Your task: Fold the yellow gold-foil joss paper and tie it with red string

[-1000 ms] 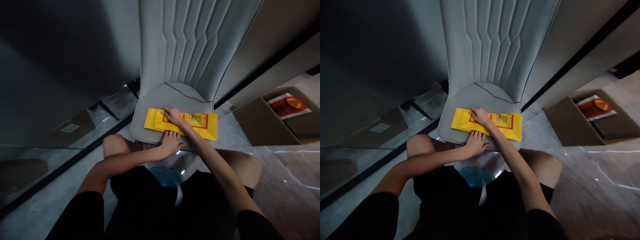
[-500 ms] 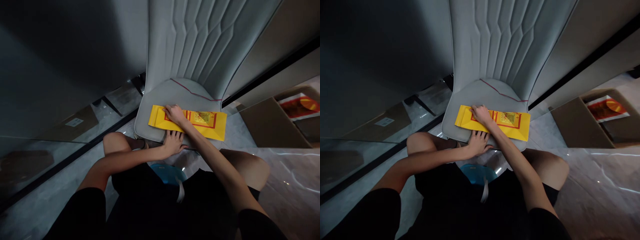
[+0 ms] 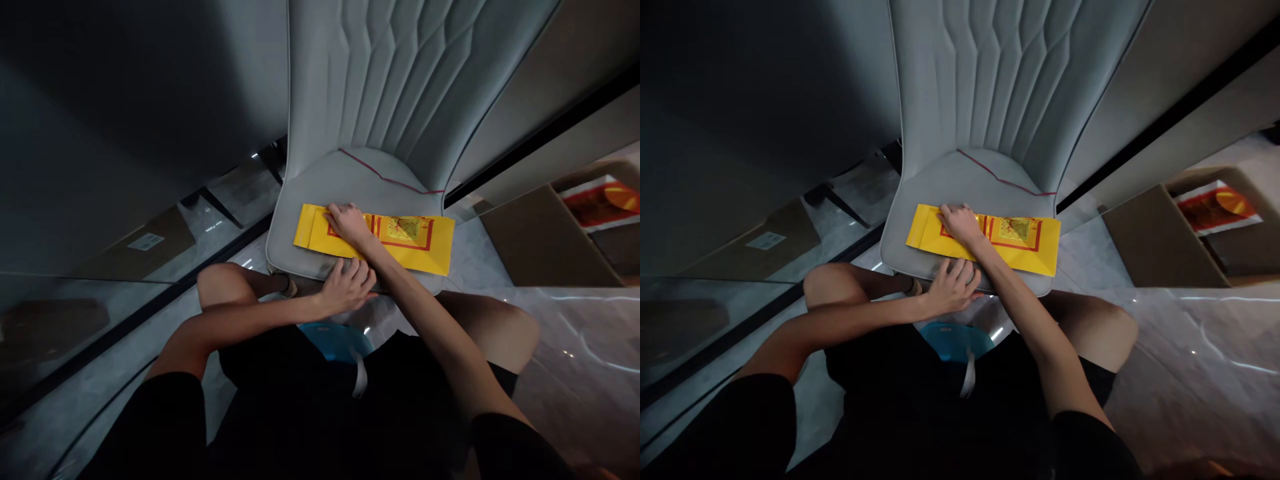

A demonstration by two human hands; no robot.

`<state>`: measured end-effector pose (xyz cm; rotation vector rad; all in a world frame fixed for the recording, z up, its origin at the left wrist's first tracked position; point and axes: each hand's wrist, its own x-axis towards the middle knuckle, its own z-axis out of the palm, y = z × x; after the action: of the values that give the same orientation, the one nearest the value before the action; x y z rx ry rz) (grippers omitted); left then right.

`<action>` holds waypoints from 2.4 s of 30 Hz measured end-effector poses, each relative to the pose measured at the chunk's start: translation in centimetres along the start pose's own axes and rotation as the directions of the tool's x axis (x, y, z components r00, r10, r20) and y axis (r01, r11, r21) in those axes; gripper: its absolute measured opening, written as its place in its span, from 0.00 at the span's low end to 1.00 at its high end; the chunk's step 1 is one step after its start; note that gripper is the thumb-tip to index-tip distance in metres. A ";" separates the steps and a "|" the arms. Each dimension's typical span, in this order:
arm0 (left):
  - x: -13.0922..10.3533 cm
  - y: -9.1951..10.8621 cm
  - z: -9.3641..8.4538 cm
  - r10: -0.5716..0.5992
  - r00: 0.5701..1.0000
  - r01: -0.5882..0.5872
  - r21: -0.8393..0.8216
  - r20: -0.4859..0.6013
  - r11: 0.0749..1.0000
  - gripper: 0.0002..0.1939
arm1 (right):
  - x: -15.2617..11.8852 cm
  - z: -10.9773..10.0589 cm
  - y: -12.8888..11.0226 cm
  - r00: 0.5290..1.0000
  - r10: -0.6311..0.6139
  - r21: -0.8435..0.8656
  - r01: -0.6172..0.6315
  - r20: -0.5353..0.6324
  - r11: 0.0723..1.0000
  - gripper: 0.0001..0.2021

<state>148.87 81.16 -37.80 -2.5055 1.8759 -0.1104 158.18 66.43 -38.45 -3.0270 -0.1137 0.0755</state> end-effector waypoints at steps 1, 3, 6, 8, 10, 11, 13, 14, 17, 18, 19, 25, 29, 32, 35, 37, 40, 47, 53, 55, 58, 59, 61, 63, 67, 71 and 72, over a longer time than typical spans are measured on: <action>0.1 -0.3 -0.2 -0.020 1.000 0.020 -0.004 -0.006 1.000 0.28 | 0.0 0.1 0.0 1.000 -0.002 -0.001 0.002 -0.002 1.000 0.19; 0.5 -0.8 -0.5 -0.115 0.993 0.115 -0.006 0.023 0.993 0.31 | 0.1 0.0 0.0 1.000 0.002 -0.001 -0.002 0.010 1.000 0.19; 1.0 -1.1 -0.6 -0.237 0.963 0.241 -0.017 0.125 0.970 0.35 | 0.1 -0.2 -0.1 0.999 0.010 -0.001 -0.010 0.035 1.000 0.19; 1.0 -1.1 -0.5 -0.259 0.947 0.270 -0.032 0.189 0.962 0.37 | 0.0 -0.5 -0.2 0.999 0.019 0.003 -0.019 0.047 1.000 0.18; 1.0 -0.9 -0.4 -0.261 0.940 0.277 -0.043 0.218 0.960 0.37 | 0.0 -0.6 -0.2 0.998 0.032 0.008 -0.032 0.055 0.999 0.18; 0.9 -0.9 -0.3 -0.259 0.940 0.276 -0.047 0.221 0.960 0.37 | 0.0 -0.5 -0.2 0.998 0.038 0.009 -0.039 0.056 0.999 0.18; 0.8 -0.8 -0.2 -0.252 0.942 0.269 -0.051 0.221 0.962 0.38 | 0.1 -0.4 -0.2 0.997 0.046 0.009 -0.046 0.055 0.999 0.19; 0.8 -0.8 -0.2 -0.249 0.943 0.267 -0.053 0.220 0.962 0.38 | 0.2 -0.3 -0.1 0.997 0.047 0.010 -0.048 0.055 0.999 0.19; 0.8 -0.9 -0.1 -0.242 0.945 0.260 -0.059 0.221 0.964 0.38 | 0.3 0.1 0.1 0.998 0.042 0.029 -0.044 0.054 0.999 0.20; 0.9 -0.9 -0.1 -0.238 0.946 0.257 -0.061 0.222 0.964 0.39 | 0.3 0.2 0.2 0.998 0.042 0.040 -0.045 0.053 0.998 0.20; 0.9 -0.9 -0.1 -0.235 0.946 0.254 -0.062 0.223 0.965 0.39 | 0.3 0.3 0.4 0.998 0.042 0.051 -0.044 0.052 0.998 0.20; 1.1 -1.0 -0.1 -0.233 0.946 0.250 -0.050 0.225 0.967 0.40 | 0.8 -0.2 1.5 0.999 -0.003 0.165 -0.004 0.039 0.986 0.20; 1.2 -1.0 0.2 -0.227 0.952 0.242 -0.051 0.207 0.969 0.40 | 1.5 -1.3 2.1 0.995 -0.028 0.193 0.008 0.099 0.981 0.17; 1.1 -0.6 0.4 -0.225 0.954 0.239 -0.049 0.199 0.970 0.40 | 1.6 -1.7 2.0 0.994 -0.015 0.206 -0.008 0.108 0.979 0.16; 1.0 -0.3 -0.1 -0.221 0.954 0.236 -0.055 0.200 0.970 0.40 | 1.2 -1.4 1.9 0.995 0.001 0.222 -0.022 0.095 0.975 0.16; 1.2 -1.1 -0.9 -0.216 0.958 0.236 -0.088 0.190 0.968 0.38 | 1.0 -1.1 2.0 0.997 -0.007 0.234 -0.010 0.073 0.972 0.17; 2.2 -4.6 -2.5 -0.280 0.954 0.293 -0.159 0.104 0.943 0.33 | 0.6 -1.0 2.1 0.998 -0.053 0.221 0.045 0.031 0.974 0.17; 4.7 -13.1 -2.7 -0.295 0.947 0.316 -0.193 0.129 0.929 0.34 | -2.5 -2.2 4.2 0.973 0.035 0.218 0.016 -0.227 0.976 0.18; 4.6 -12.3 -1.6 -0.282 0.941 0.306 -0.116 0.185 0.945 0.29 | -7.7 -1.3 7.5 0.892 0.412 0.450 -0.296 -0.184 0.842 0.16; 4.6 -12.1 -1.4 -0.293 0.937 0.315 -0.098 0.188 0.944 0.29 | -8.1 -0.5 7.5 0.866 0.487 0.526 -0.364 -0.114 0.769 0.14; 4.6 -12.0 -1.2 -0.303 0.932 0.325 -0.087 0.200 0.942 0.30 | -7.5 0.1 6.9 0.806 0.586 0.693 -0.378 -0.079 0.614 0.17; 4.6 -12.0 -1.3 -0.304 0.930 0.327 -0.086 0.205 0.941 0.30 | -7.3 0.1 6.7 0.789 0.612 0.749 -0.373 -0.056 0.548 0.20; 4.6 -12.0 -1.4 -0.302 0.928 0.326 -0.085 0.217 0.942 0.30 | -6.8 -0.1 6.5 0.776 0.630 0.849 -0.351 0.028 0.395 0.20; 4.6 -12.0 -1.5 -0.295 0.928 0.322 -0.088 0.228 0.943 0.30 | -6.5 -0.6 6.3 0.796 0.592 0.920 -0.320 0.131 0.226 0.14; 4.6 -12.1 -1.3 -0.288 0.931 0.316 -0.102 0.224 0.943 0.31 | -6.4 -1.7 5.6 0.784 0.553 0.944 -0.328 0.281 -0.013 0.04; 4.6 -13.3 -1.2 -0.246 0.960 0.270 -0.208 0.134 0.940 0.34 | -7.3 -2.6 4.9 0.793 0.547 0.958 -0.278 0.268 -0.068 0.10; 4.6 -13.7 -1.3 -0.233 0.967 0.252 -0.272 0.101 0.929 0.34 | -7.8 -2.8 4.9 0.818 0.528 0.970 -0.236 0.229 -0.056 0.13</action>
<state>163.24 80.70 -35.59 -2.8792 1.6517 0.2568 150.91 60.68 -35.87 -1.4520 0.6181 -0.1137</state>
